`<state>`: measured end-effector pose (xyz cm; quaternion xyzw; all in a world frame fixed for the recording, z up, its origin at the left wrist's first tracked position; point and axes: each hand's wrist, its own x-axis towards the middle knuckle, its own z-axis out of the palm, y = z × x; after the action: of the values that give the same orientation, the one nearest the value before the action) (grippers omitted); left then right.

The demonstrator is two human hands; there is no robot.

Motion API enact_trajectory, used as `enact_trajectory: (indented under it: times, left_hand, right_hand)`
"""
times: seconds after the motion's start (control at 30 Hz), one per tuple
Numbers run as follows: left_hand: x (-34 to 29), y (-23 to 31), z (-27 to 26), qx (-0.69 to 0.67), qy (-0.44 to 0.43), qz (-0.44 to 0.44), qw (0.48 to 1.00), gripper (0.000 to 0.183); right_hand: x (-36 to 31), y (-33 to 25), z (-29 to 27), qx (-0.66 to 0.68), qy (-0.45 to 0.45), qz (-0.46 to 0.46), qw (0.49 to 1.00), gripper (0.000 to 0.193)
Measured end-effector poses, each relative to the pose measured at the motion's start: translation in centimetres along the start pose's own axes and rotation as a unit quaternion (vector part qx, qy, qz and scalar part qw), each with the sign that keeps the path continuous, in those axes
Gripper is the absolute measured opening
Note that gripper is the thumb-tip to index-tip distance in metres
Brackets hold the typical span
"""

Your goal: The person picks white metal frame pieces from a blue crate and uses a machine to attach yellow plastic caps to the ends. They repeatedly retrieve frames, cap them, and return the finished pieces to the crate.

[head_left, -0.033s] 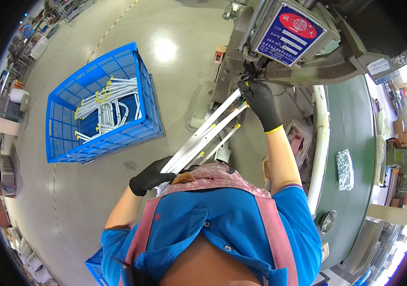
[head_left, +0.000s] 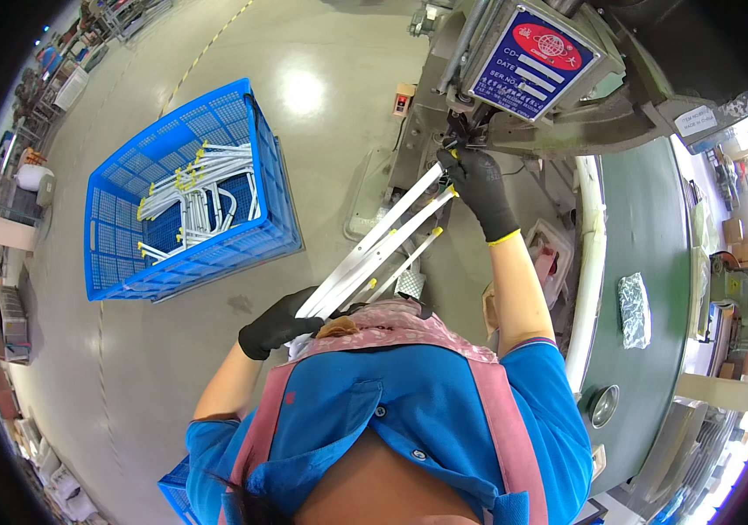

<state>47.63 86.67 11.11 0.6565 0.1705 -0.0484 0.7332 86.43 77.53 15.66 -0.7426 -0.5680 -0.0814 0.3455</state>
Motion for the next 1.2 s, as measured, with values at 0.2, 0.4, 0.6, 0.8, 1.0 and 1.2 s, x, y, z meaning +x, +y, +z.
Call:
enact_trajectory:
  times: [0.2,0.4,0.6,0.8,1.0,1.2]
  left_hand:
    - [0.0,1.2,0.5,-0.018,0.005,-0.05,0.999,0.048]
    - [-1.1,3.6,-0.1,-0.031,-0.013,-0.119,0.992,0.045]
    - [-1.7,4.4,-0.4,-0.013,-0.009,-0.128,0.992,0.047]
    - [-1.2,4.3,1.8,-0.025,0.028,-0.095,0.995,0.04]
    - [-1.9,5.6,1.7,-0.025,0.011,-0.136,0.99,0.042]
    - [-0.7,3.7,2.0,0.109,0.03,-0.072,0.991,0.041]
  right_hand:
    - [0.2,1.2,1.4,-0.023,0.027,0.013,0.999,0.021]
    - [1.2,3.6,3.4,-0.05,0.003,-0.072,0.996,0.03]
    - [1.4,3.5,3.0,0.122,-0.157,0.143,0.969,0.041]
    - [1.6,2.7,4.0,-0.023,-0.075,0.118,0.99,0.053]
    - [1.1,1.9,3.2,0.233,-0.061,0.192,0.951,0.031]
    - [0.7,2.1,3.7,0.288,-0.077,0.253,0.921,0.034]
